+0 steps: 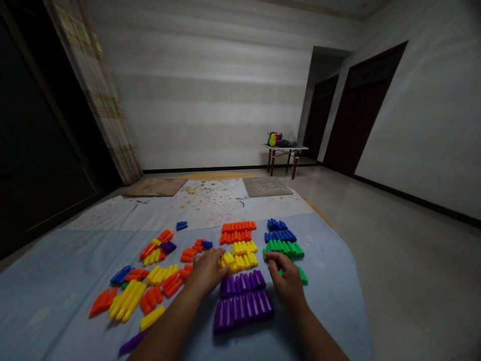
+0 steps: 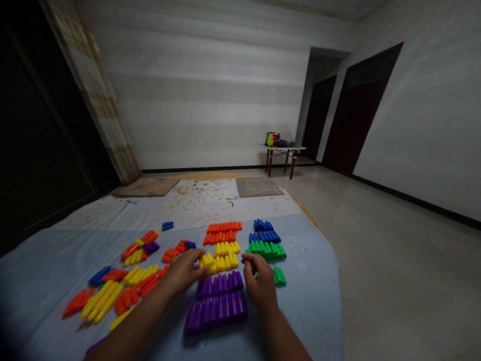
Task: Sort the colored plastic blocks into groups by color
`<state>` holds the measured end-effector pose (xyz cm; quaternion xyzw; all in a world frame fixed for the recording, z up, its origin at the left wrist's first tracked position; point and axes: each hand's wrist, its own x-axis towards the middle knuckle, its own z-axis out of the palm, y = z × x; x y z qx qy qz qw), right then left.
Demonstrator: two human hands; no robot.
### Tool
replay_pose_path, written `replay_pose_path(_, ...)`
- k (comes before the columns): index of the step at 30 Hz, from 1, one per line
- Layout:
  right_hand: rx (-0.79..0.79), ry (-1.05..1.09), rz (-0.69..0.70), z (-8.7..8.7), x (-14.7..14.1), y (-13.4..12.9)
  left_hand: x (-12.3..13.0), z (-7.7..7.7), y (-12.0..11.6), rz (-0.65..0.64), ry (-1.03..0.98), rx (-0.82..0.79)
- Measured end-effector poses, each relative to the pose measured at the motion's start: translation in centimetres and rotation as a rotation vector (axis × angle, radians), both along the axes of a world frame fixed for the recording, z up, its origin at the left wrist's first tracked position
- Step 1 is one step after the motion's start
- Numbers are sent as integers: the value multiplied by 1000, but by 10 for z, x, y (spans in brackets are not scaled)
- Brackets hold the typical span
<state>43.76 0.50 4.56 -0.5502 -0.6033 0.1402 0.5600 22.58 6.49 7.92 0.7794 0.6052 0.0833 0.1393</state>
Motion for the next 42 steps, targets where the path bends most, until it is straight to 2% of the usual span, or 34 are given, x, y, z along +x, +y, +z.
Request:
replay_pose_path(6,2,6,4,4,-2,-1,5,-4,9,-14,15,-17)
replay_pose_path(18,-12,-4,10,1,-1,-8,1,4,8,-27,25,-52)
replay_pose_path(28,14,4,-120,-3,16,-7,9,0,12,-113,-35,-37)
replay_pose_path(33,5,16,-139,-7,18,-6,1,-5,14,-118,-82,-58)
replay_pose_path(42,-40,-21,-94,-7,14,1,-13,-2,15,-83,-154,-90)
